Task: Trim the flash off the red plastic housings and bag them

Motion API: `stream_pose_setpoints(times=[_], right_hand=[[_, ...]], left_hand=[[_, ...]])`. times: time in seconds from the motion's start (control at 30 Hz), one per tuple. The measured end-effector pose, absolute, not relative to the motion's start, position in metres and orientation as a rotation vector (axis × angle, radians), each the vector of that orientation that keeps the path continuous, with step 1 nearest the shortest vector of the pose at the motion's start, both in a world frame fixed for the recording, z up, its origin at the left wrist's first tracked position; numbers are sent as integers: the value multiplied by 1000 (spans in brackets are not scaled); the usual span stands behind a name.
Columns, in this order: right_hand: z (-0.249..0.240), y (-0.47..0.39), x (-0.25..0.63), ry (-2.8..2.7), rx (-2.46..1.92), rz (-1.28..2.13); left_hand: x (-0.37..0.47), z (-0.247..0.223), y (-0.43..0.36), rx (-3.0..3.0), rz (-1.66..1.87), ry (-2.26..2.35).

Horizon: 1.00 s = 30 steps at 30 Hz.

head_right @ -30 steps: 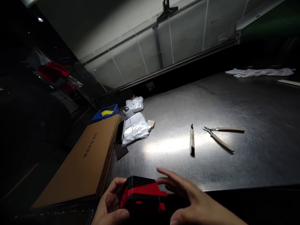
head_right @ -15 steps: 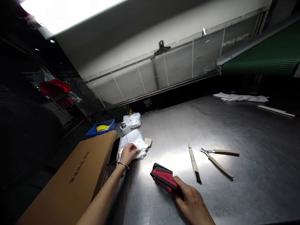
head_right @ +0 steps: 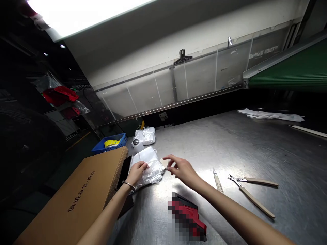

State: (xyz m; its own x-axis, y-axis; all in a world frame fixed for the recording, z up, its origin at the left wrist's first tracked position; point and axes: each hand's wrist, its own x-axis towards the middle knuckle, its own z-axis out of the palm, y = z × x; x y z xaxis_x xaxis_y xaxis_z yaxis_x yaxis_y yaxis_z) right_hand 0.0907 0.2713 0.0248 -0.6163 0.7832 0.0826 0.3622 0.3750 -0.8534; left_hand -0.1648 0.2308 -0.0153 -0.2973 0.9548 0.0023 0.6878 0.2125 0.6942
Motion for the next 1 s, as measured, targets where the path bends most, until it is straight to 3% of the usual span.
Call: stream_pose_setpoints(times=[0.3, 0.63, 1.0], right_hand=[[18, 303, -10, -2409, -1151, 792], [16, 303, 5, -2389, -1174, 681], [-6, 289, 35, -2349, -1109, 746]], left_hand=[[-158, -10, 220, 1604, 858, 2133], [-130, 1, 209, 1760, 713, 2386], [-131, 0, 212, 1773, 891, 2323]])
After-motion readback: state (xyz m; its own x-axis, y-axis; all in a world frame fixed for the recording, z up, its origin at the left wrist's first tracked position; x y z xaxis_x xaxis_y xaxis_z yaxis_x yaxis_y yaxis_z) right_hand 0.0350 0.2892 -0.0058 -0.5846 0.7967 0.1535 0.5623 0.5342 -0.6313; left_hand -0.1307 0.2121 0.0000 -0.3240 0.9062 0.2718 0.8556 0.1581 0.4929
